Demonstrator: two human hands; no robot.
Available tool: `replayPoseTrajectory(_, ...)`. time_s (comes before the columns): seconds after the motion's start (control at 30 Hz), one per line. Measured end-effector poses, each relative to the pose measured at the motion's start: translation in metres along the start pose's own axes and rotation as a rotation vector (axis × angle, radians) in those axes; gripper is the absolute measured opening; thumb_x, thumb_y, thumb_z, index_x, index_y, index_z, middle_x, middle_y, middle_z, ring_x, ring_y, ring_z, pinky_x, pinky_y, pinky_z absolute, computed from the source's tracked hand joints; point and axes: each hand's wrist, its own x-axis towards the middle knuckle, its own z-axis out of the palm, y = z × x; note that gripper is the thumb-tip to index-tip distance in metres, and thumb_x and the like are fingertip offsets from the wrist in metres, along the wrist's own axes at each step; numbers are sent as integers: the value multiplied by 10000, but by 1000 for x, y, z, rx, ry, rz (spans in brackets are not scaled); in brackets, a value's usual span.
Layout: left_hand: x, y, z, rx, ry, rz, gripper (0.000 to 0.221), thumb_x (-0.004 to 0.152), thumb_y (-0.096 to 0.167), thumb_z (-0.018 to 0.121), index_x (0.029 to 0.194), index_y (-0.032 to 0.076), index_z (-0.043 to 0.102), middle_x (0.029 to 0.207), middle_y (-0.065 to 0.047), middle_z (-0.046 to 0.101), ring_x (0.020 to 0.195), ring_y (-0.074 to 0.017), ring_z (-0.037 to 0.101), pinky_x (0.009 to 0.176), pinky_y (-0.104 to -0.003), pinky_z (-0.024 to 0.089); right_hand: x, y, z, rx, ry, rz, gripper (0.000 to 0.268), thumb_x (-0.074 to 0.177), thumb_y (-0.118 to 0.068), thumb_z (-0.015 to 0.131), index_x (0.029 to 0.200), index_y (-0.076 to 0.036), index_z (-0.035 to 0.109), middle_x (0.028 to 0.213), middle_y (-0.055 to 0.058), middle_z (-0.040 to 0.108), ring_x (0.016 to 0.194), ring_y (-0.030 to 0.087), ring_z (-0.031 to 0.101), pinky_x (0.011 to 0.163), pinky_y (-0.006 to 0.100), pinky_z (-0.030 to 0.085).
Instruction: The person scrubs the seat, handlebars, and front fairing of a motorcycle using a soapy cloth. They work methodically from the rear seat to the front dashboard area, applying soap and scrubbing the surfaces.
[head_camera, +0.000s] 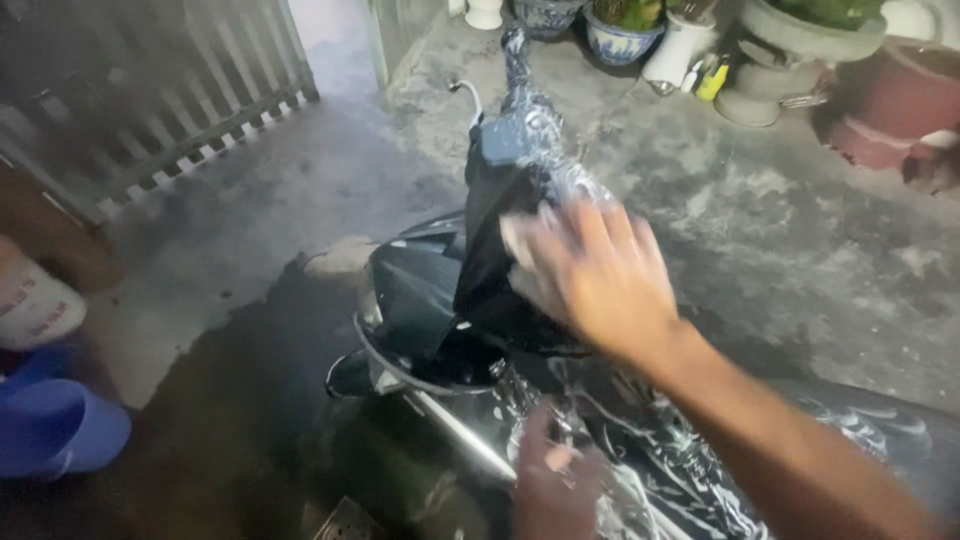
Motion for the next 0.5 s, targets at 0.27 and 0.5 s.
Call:
replayPoseTrajectory(0.27,27,57,-64,6,276,815,432,808,187,523,1207,34,458,1170,-133,534,1023,-227,524,915,-324,386,30,-13,12,-9,-264,90,109,701,-258,446,611,-241,505,561,-4,489,423,221,473,311,362,302)
replayPoseTrajectory(0.5,11,121,-44,147,0,768,578,847,383,342,1320,52,308,1462,-189,93,1338,-332,140,1012,-494,194,21,-2,5,344,-555,399,465,805,-519,444,1189,-264,504,1181,146,420,1029,373,376,805,542,349)
